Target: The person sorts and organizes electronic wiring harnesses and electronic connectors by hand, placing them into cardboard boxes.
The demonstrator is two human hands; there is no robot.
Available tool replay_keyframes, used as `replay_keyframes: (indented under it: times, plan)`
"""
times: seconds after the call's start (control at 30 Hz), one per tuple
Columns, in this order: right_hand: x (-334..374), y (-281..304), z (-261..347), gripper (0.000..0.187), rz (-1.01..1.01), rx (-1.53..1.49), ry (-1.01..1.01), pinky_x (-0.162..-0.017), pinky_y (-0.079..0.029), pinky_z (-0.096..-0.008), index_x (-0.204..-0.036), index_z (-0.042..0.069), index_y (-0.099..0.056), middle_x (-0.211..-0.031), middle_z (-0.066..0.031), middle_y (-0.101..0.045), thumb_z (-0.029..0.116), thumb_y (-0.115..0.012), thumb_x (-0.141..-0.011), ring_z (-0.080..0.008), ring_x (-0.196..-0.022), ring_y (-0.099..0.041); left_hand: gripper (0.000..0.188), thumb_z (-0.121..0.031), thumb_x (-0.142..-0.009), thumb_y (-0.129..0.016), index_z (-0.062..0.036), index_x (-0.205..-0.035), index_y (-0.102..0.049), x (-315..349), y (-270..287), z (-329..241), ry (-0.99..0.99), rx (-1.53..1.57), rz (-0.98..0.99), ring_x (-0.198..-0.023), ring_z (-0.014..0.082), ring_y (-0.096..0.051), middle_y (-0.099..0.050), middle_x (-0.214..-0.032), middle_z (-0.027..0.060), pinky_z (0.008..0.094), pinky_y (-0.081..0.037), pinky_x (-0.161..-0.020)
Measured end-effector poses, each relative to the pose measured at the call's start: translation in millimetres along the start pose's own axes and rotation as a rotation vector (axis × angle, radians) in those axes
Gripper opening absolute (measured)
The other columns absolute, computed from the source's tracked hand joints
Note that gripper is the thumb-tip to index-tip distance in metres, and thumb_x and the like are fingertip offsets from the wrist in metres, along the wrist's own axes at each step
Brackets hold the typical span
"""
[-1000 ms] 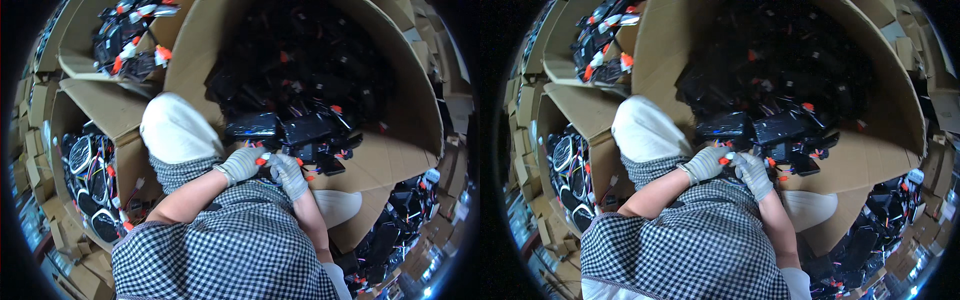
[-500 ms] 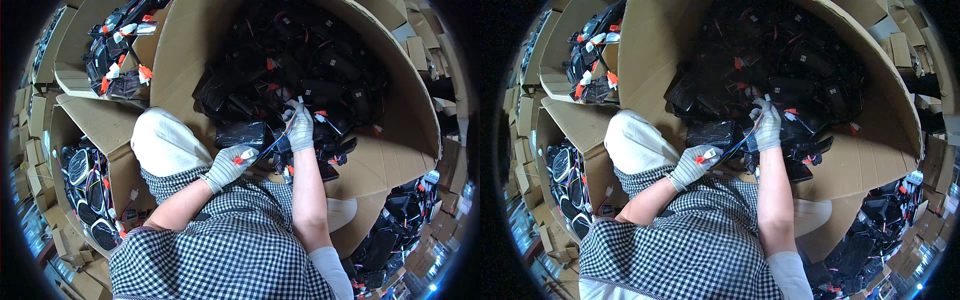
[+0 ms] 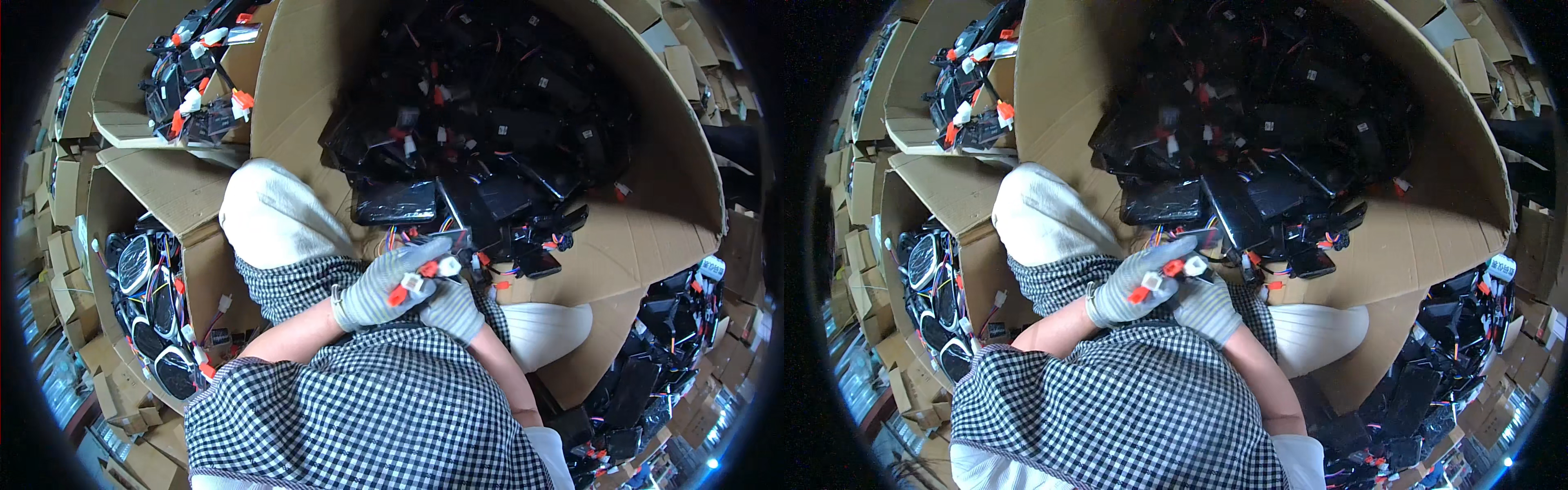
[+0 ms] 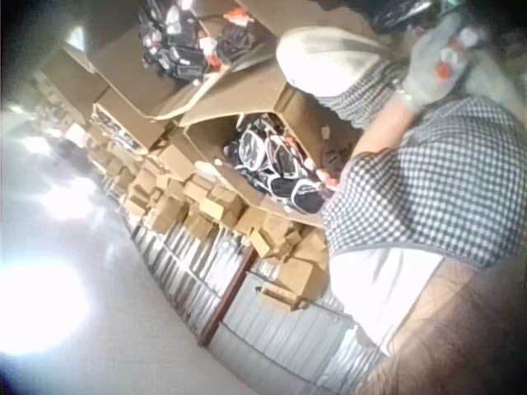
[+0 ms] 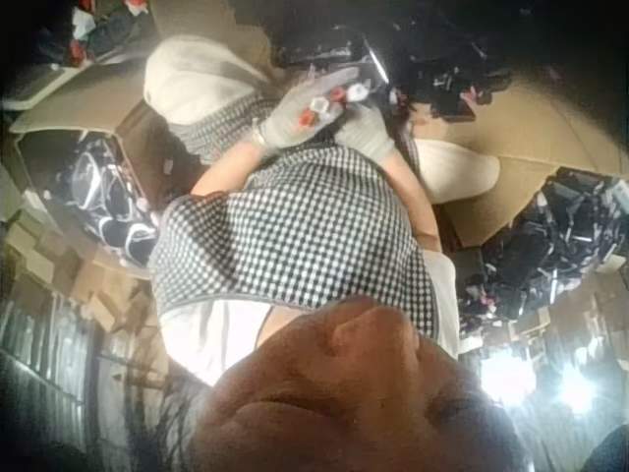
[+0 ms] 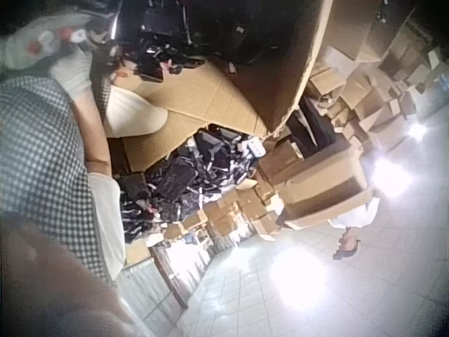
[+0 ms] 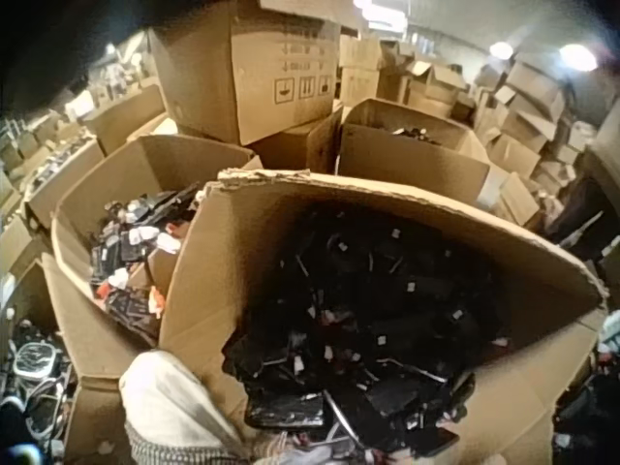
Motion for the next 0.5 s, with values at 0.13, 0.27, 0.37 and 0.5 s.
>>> replay_keyframes:
  times: [0.13, 0.27, 0.37, 0.5]
  plan:
    - [0.2, -9.1, 11.5, 0.02, 0.06, 0.035, 0.181, -0.065, -0.049, -0.0413, -0.091, 0.009, -0.064, -0.082, -0.0114, -0.063, 0.024, -0.056, -0.08, -0.0305, -0.071, -0.062, 0.034, -0.012, -0.09, -0.056, -0.0021, -0.123, -0.052, 3.8, 1.7, 12.9, 0.223, 0.173, -0.011, -0.089, 0.0113, -0.057, -0.061, -0.104, 0.0049, 0.0252, -0.047, -0.08]
    - [12.2, 29.2, -1.3, 0.027, -0.054, -0.412, 0.102, -0.061, -0.048, -0.0312, -0.091, 0.004, -0.065, -0.07, -0.0109, -0.06, 0.029, -0.056, -0.088, -0.0237, -0.067, -0.061, 0.033, -0.017, -0.091, -0.058, -0.0031, -0.12, -0.056, 21.3, 15.6, 41.0, 0.369, 0.393, -0.158, -0.09, 0.0088, -0.056, -0.061, -0.104, 0.0034, 0.0237, -0.045, -0.083]
    - [22.4, 36.6, -18.7, 0.04, -0.032, -1.178, -0.477, -0.056, -0.042, -0.0236, -0.089, 0.001, -0.064, -0.065, -0.0016, -0.057, 0.04, -0.054, -0.09, -0.0109, -0.067, -0.058, 0.031, -0.019, -0.09, -0.059, -0.0029, -0.116, -0.058, 29.2, 16.8, 44.5, 0.437, 0.46, -0.153, -0.093, 0.0092, -0.054, -0.061, -0.104, 0.003, 0.0257, -0.044, -0.086]
    - [8.3, 47.1, -24.2, 0.032, -0.084, -0.637, -0.276, -0.052, -0.043, -0.0302, -0.084, 0.005, -0.064, -0.062, -0.0064, -0.059, 0.036, -0.055, -0.089, -0.0181, -0.059, -0.06, 0.023, -0.017, -0.09, -0.058, -0.0022, -0.108, -0.059, 23.8, 8.5, 42.5, 0.456, 0.399, -0.051, -0.094, 0.0107, -0.053, -0.059, -0.098, 0.0017, 0.0266, -0.042, -0.087]
Point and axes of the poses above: each hand's wrist, its own x-axis away from the middle knuckle, its own y-axis out of the back of the hand, z = x × y, the point moved 9 cm from there along -x, towards the middle knuckle
